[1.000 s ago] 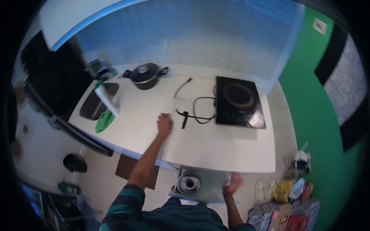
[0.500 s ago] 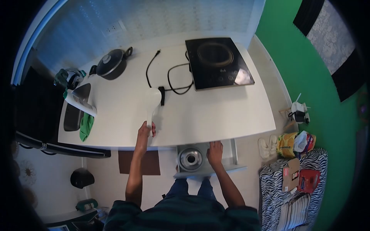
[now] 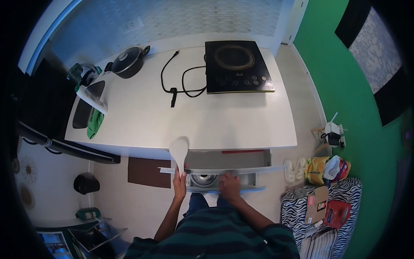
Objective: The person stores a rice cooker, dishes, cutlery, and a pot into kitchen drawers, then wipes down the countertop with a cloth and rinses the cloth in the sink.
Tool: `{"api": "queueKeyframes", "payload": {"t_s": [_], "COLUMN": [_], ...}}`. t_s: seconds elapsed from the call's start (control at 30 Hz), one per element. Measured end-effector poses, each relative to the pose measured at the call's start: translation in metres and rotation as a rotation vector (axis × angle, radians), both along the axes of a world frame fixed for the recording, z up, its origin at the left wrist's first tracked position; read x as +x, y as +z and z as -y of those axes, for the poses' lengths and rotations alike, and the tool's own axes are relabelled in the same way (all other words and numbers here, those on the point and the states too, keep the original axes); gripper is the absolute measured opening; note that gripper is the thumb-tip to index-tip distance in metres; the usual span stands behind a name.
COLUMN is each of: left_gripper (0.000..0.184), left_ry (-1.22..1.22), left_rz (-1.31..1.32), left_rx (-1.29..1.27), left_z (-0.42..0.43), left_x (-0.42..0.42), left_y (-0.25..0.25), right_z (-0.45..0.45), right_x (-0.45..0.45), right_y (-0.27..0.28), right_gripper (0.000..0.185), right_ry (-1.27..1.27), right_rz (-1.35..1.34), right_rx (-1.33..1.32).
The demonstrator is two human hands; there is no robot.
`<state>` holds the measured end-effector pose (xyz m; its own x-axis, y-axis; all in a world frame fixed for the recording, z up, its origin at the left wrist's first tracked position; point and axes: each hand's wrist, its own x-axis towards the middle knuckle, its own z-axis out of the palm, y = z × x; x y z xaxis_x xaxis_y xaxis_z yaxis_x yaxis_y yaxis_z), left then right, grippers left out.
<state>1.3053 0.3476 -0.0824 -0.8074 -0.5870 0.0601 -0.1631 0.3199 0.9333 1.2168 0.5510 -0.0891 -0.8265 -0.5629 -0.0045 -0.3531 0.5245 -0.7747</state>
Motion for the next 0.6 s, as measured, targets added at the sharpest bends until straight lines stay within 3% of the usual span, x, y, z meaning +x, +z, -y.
{"api": "queueKeyframes", "payload": {"t_s": [0.03, 0.13, 0.2, 0.3, 0.47, 0.6], "left_gripper": [0.032, 0.032, 0.032, 0.034, 0.033, 0.033], "left_ry": [-0.029, 0.023, -0.023, 0.043, 0.154, 0.089], "left_rz": [-0.065, 0.009, 0.144, 0.221, 0.266, 0.345], "left_rx": [-0.09, -0.015, -0.17, -0.207, -0.116, -0.227], "left_z": [-0.005, -0.018, -0.019, -0.023, -0.027, -0.029], "left_x": [0.004, 0.022, 0.028, 0.029, 0.033, 0.042], "left_y": [0.0, 0.005, 0.016, 0.014, 0.007, 0.012], "right_z": [-0.009, 0.002, -0.005, 0.009, 0.006, -0.004], "right_x": [-0.005, -0.06, -0.125, -0.164, -0.162, -0.145], "right_y": [0.001, 0.005, -0.093, -0.121, -0.144, -0.134], "right_gripper": [0.036, 0.026, 0.025, 0.031, 0.039, 0.041], "right_ry": [0.027, -0.656, -1.045, -0.613, -0.685, -0.98], "right_rz": [0.264, 0.761, 1.402, 1.234, 1.261, 1.372], "right_rx": [-0.168, -0.849, -1.052, -1.654, -1.584, -1.481]}}
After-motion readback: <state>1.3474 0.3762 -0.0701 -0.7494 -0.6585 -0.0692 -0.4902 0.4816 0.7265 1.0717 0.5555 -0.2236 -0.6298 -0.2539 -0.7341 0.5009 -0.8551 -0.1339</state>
